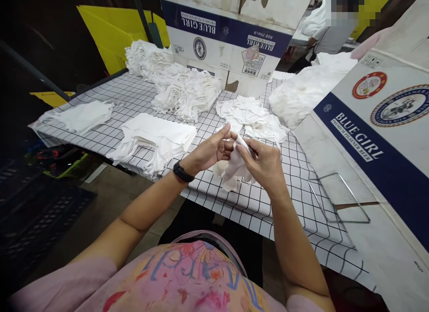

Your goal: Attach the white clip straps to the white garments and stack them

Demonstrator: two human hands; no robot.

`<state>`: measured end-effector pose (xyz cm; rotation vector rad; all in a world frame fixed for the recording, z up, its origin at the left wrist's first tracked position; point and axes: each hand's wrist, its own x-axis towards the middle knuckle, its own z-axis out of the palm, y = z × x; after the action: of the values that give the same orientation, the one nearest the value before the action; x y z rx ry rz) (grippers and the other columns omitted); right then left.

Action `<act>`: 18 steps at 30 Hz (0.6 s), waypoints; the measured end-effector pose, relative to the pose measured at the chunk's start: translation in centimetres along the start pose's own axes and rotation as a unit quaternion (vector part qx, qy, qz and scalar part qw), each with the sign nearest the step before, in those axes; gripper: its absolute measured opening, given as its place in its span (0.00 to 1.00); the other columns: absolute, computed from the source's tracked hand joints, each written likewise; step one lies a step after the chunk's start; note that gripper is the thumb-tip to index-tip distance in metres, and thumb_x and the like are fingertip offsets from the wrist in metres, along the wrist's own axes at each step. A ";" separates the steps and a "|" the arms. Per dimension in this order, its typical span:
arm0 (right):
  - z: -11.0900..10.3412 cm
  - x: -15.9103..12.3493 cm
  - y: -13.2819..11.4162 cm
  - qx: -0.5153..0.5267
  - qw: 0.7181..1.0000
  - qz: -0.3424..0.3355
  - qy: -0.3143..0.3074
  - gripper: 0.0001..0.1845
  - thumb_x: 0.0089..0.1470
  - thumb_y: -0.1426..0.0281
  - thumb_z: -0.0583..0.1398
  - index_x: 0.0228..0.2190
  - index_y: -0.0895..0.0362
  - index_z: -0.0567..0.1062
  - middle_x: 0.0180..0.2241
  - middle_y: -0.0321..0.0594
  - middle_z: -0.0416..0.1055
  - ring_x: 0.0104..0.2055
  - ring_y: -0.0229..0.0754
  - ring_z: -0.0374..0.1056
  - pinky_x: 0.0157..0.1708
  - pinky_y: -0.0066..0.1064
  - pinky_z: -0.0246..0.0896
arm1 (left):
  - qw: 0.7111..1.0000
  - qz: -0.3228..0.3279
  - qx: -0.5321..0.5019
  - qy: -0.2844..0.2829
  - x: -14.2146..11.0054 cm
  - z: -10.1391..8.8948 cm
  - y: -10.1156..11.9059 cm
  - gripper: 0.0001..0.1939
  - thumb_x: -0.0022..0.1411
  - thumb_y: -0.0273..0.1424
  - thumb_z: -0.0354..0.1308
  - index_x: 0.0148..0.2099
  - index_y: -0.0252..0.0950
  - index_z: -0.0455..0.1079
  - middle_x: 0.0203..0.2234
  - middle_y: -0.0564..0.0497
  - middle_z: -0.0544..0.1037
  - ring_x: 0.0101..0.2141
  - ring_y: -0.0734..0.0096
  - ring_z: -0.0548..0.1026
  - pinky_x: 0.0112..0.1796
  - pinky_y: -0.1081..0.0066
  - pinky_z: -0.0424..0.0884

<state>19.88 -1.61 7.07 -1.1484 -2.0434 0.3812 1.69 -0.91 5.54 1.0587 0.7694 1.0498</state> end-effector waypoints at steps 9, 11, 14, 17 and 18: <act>-2.3 0.7 -0.6 0.127 0.973 0.076 0.175 0.11 0.59 0.62 0.67 0.30 0.55 0.84 0.23 0.34 0.71 0.27 0.37 0.62 0.27 0.32 0.55 | 0.989 0.004 0.052 -0.135 -1.8 -0.8 -0.9 0.30 0.52 0.37 0.75 0.49 0.41 0.61 0.27 0.55 0.79 0.27 0.71 0.78 0.28 0.73 0.68; -3.3 1.1 -0.5 0.149 0.962 0.085 0.213 0.08 0.57 0.64 0.68 0.31 0.56 0.85 0.23 0.34 0.70 0.26 0.37 0.62 0.28 0.32 0.55 | 0.989 -0.013 0.078 -0.127 -2.1 -1.6 -2.0 0.30 0.52 0.36 0.75 0.51 0.41 0.62 0.25 0.57 0.77 0.24 0.74 0.75 0.25 0.75 0.66; -4.9 1.7 0.3 0.123 0.959 0.078 0.242 0.08 0.56 0.64 0.69 0.31 0.56 0.86 0.22 0.34 0.69 0.26 0.36 0.61 0.28 0.33 0.55 | 0.987 -0.030 0.100 -0.120 -2.3 -2.9 -3.3 0.27 0.52 0.37 0.74 0.50 0.39 0.66 0.27 0.55 0.78 0.25 0.74 0.75 0.24 0.76 0.65; -6.3 2.4 1.7 0.119 0.951 0.073 0.274 0.08 0.56 0.65 0.69 0.30 0.56 0.86 0.22 0.36 0.69 0.25 0.36 0.61 0.28 0.34 0.55 | 0.984 -0.015 0.130 -0.122 -2.7 -4.1 -3.8 0.19 0.51 0.38 0.74 0.41 0.35 0.74 0.31 0.51 0.78 0.29 0.74 0.76 0.27 0.75 0.67; -6.6 2.6 2.3 0.135 0.946 0.069 0.286 0.07 0.55 0.66 0.69 0.30 0.57 0.86 0.22 0.36 0.69 0.25 0.37 0.62 0.29 0.34 0.57 | 0.981 -0.008 0.148 -0.122 -2.9 -4.5 -3.8 0.17 0.51 0.39 0.74 0.37 0.34 0.75 0.30 0.51 0.77 0.29 0.74 0.75 0.27 0.74 0.67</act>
<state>25.28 1.16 11.45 -1.0786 -1.3657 0.3331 -2.16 -2.69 0.54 1.4047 0.7466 0.7875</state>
